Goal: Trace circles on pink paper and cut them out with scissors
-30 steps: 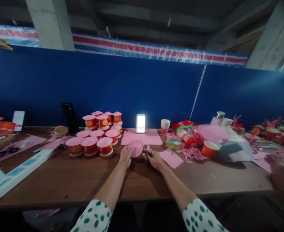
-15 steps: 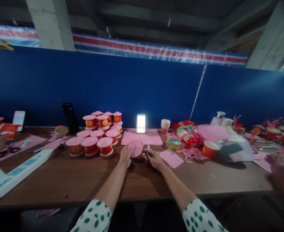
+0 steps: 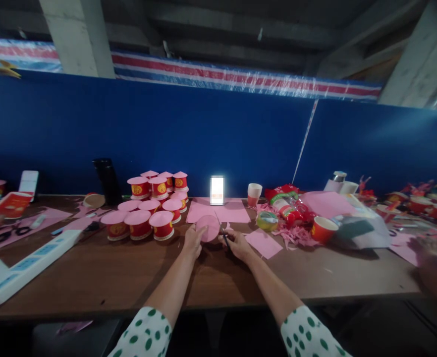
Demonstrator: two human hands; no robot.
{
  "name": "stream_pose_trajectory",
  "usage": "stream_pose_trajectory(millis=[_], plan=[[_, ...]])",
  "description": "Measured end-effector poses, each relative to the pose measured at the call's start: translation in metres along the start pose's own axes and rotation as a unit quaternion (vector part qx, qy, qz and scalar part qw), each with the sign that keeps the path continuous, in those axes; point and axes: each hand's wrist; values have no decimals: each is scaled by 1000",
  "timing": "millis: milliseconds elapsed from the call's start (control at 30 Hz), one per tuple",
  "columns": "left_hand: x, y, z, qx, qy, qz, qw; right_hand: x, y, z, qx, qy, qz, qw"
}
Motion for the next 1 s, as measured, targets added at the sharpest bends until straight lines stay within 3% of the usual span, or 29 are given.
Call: stream_pose_trajectory(millis=[1000], plan=[[-2, -2, -2, -12, -1, 1, 1000, -3, 1, 2, 13, 0, 11, 1000]])
Point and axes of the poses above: each hand's wrist, its own x-axis away from the middle knuckle, its own y-axis out of the palm, z = x × y, and after that the axes turned 7 degrees about y, right-handed
